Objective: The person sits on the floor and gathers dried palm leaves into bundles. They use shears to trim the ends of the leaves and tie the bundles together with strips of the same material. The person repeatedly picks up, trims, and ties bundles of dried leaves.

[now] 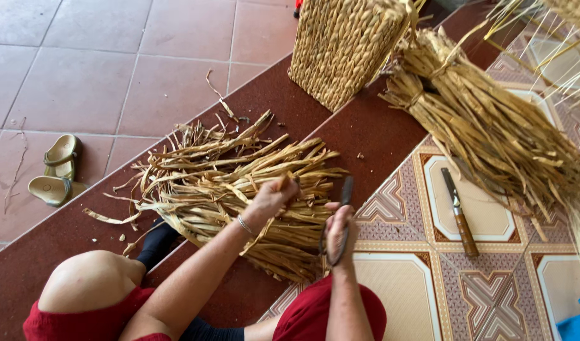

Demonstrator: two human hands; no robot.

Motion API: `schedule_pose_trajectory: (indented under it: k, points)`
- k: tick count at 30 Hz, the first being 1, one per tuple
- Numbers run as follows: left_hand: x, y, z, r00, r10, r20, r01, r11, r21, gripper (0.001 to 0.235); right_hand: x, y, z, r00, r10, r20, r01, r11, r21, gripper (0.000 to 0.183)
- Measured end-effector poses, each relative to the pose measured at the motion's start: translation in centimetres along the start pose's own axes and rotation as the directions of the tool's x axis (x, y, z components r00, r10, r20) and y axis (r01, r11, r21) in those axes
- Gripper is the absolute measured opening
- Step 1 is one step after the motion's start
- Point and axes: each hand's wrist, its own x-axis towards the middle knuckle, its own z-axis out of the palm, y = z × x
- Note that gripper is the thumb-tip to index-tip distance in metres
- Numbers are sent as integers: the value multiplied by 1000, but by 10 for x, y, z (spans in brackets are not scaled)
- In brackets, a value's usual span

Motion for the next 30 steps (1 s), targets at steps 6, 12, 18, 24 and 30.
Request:
schedule_pose_trajectory:
  k: [6,12,18,24,30]
  points:
    - [18,10,1,932,343,115,-361,878,314,15,32,-3,-44,945,311,-100,-210,812,544,83]
    - [18,-26,52,975,50,218,-224,231,947,16,35,2,-55,922,311,-230,-133,814,566,81]
    - [34,-68,67,943,96,318,-322,34,946,14,34,-10,-57,909,311,-279,-122,836,535,80]
    - [31,-69,68,968,71,242,-250,166,954,17,27,-19,-50,910,243,-337,-100,915,391,79]
    - [27,-31,40,877,477,58,-387,630,673,31,15,-23,-27,997,48,-61,-37,984,174,68]
